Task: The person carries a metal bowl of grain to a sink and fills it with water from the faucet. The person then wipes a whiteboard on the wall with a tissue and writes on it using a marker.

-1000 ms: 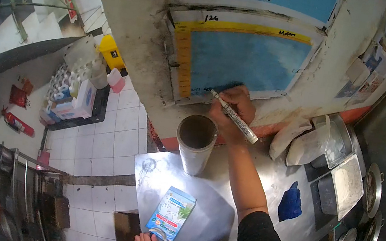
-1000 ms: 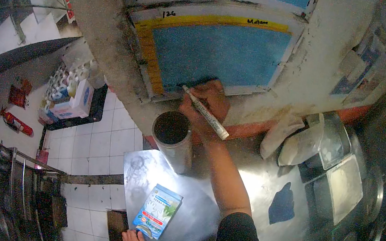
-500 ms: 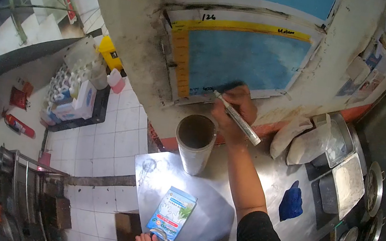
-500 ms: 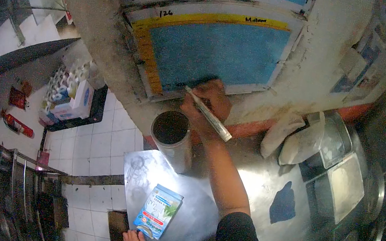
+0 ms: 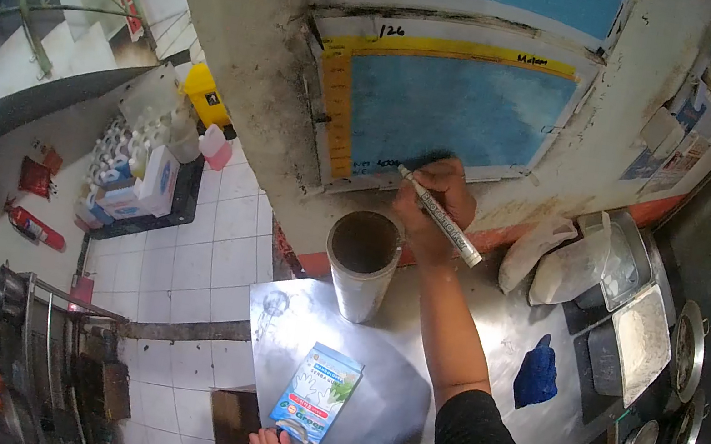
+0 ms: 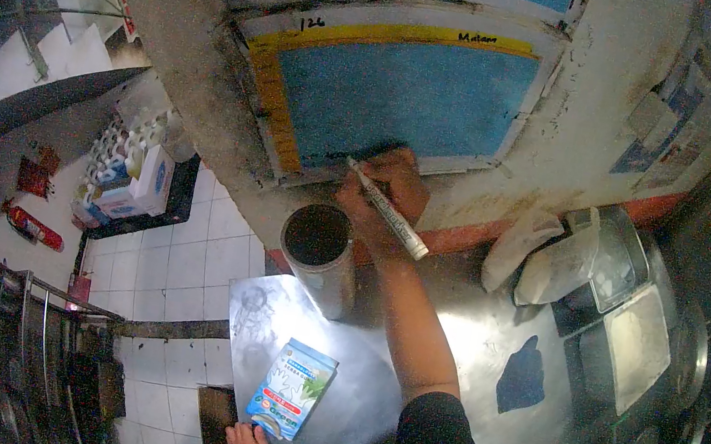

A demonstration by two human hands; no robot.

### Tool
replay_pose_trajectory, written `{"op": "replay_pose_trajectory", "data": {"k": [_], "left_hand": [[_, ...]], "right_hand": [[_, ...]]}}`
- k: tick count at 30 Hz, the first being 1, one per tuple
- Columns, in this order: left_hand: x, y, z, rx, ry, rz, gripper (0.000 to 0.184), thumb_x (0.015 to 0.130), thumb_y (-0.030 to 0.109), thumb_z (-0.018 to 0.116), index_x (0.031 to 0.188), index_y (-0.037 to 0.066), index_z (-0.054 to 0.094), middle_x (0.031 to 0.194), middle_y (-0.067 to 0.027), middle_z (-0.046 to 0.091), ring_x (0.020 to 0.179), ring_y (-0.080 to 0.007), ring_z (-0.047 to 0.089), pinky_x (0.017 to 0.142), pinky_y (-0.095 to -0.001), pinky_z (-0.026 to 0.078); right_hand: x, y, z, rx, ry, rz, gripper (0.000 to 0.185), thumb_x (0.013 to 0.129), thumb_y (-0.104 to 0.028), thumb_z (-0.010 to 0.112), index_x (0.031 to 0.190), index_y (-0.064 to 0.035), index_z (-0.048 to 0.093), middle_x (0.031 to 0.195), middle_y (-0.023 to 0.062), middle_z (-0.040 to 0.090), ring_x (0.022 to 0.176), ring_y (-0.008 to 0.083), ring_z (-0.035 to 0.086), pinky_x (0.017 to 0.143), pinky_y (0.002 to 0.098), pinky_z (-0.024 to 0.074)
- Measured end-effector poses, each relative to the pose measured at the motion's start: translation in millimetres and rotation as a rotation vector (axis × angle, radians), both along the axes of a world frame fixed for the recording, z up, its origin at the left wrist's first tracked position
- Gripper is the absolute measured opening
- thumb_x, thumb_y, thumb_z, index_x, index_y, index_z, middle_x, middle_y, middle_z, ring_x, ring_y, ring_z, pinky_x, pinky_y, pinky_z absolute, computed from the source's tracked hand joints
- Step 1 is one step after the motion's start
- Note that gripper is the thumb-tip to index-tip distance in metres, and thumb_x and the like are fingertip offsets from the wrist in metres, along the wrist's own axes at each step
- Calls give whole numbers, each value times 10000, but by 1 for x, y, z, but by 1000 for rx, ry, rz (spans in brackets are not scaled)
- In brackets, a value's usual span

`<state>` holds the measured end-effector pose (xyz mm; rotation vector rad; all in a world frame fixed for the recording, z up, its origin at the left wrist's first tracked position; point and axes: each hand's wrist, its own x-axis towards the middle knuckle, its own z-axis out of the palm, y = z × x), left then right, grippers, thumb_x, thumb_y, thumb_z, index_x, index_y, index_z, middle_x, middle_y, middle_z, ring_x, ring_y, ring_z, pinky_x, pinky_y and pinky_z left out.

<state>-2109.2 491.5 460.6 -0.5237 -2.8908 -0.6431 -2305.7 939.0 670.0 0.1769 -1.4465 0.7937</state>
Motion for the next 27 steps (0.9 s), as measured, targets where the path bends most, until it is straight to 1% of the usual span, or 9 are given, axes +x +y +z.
{"op": "replay_pose_trajectory", "data": {"k": [3, 6, 9, 15, 19, 22, 25, 27], "left_hand": [[1, 0, 0, -20, -8, 5, 247, 966, 233, 556, 991, -4, 621, 964, -205, 577, 900, -424, 506, 827, -534, 404], [0, -1, -2, -29, -11, 11, 243, 966, 232, 557, 992, -1, 622, 958, -200, 579, 898, -423, 508, 829, -532, 406], [1, 3, 5, 6, 20, 6, 238, 967, 231, 556, 990, 4, 622, 946, -196, 578, 890, -420, 510, 824, -530, 406], [-1, 0, 3, 10, -7, -20, 241, 974, 232, 550, 983, 2, 619, 970, -200, 593, 905, -424, 520, 827, -527, 411], [-1, -8, -8, -63, -66, -22, 240, 973, 225, 550, 984, -4, 620, 1005, -217, 602, 929, -442, 524, 848, -535, 412], [-2, -1, -4, 27, -105, 18, 256, 967, 250, 529, 929, -3, 545, 937, -208, 529, 916, -420, 474, 811, -542, 362], [1, -4, -10, -3, -156, 11, 256, 979, 209, 497, 915, -36, 537, 970, -243, 508, 977, -443, 465, 874, -553, 361], [1, -5, -16, -3, -98, 8, 264, 976, 243, 506, 925, -14, 542, 947, -218, 520, 934, -426, 468, 831, -542, 361]], "right_hand": [[-1, -4, -2, 2, 30, 44, 215, 732, 5, 760, 860, -66, 602, 812, 60, 639, 783, 189, 559, 709, 315, 457], [6, -11, 10, 103, -49, 32, 266, 653, -13, 790, 848, -105, 635, 784, 70, 683, 699, 260, 625, 676, 369, 491], [12, -14, 18, 80, -116, 111, 244, 637, 4, 781, 818, -83, 642, 764, 52, 657, 748, 208, 566, 716, 350, 461], [18, -16, 30, 193, -292, 8, 259, 622, 3, 808, 829, -85, 678, 773, 53, 696, 746, 216, 576, 721, 337, 463], [16, -17, 28, 151, -299, 9, 254, 618, 1, 823, 815, -90, 691, 792, 48, 707, 751, 220, 574, 723, 336, 467], [15, -18, 28, 133, -293, 19, 252, 615, -5, 831, 808, -92, 696, 798, 48, 713, 760, 219, 574, 724, 337, 468], [12, -17, 23, 134, -295, -6, 254, 611, -16, 839, 809, -94, 700, 805, 50, 716, 765, 217, 572, 724, 338, 465], [10, -16, 22, 156, -292, -35, 256, 609, -24, 841, 811, -96, 702, 807, 50, 716, 766, 217, 571, 724, 339, 462]]}}
